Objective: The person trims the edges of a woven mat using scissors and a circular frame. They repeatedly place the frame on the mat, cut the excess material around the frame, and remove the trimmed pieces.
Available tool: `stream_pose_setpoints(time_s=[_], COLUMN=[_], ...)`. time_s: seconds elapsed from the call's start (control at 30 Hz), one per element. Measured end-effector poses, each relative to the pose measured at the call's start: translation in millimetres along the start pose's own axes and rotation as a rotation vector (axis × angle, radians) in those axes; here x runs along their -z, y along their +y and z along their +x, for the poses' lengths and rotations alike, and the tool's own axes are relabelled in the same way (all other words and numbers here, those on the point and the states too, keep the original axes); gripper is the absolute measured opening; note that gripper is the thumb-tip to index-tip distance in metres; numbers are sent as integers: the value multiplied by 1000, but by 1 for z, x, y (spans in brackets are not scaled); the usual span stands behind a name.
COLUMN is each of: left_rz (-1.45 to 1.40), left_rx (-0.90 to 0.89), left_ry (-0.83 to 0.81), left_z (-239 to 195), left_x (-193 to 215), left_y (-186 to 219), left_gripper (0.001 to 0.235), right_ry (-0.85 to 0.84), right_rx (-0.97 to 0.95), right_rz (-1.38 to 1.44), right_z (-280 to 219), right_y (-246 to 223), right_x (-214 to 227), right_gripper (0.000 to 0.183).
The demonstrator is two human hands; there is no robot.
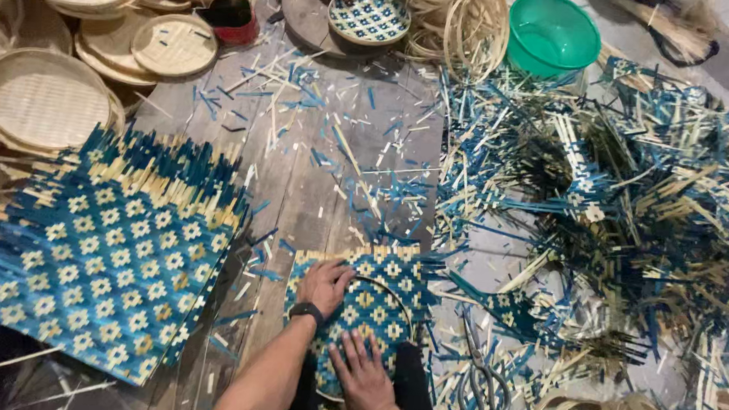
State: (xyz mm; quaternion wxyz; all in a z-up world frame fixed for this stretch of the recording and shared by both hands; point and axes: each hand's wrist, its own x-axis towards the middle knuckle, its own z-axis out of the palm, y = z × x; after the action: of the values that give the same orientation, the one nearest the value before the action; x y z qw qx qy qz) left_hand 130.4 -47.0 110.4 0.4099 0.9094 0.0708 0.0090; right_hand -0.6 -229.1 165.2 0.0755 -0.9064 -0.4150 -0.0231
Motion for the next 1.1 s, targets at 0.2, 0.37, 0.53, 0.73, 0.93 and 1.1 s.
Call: stream_pose_setpoints(time_s=[0.2, 0.37, 0.53, 0.73, 0.93, 1.1], left_rz=[-55, -23, 78, 84, 291, 130], left_rx=[46, 52, -22, -276, -131, 309], left_ry=[-7, -8, 17, -32, -143, -376], left_z=[-1, 11, 13, 7, 22, 41], left_x=[15, 10, 1, 0, -12, -23], left_y=[18, 10, 15, 3, 6, -1], left_gripper=[29, 26, 23, 28, 37, 48], right_ry=[-254, 174, 248, 432, 152, 174], right_rx=[-166, -92, -140, -219, -418, -547], right_rz=[348, -14, -78, 370, 426, 441], right_z=[-1, -7, 6, 60, 94, 83], right_y=[-6, -25, -11, 105, 159, 156], right_x=[-17, -67, -64, -4, -38, -45], right_gripper=[102, 102, 76, 35, 15, 23])
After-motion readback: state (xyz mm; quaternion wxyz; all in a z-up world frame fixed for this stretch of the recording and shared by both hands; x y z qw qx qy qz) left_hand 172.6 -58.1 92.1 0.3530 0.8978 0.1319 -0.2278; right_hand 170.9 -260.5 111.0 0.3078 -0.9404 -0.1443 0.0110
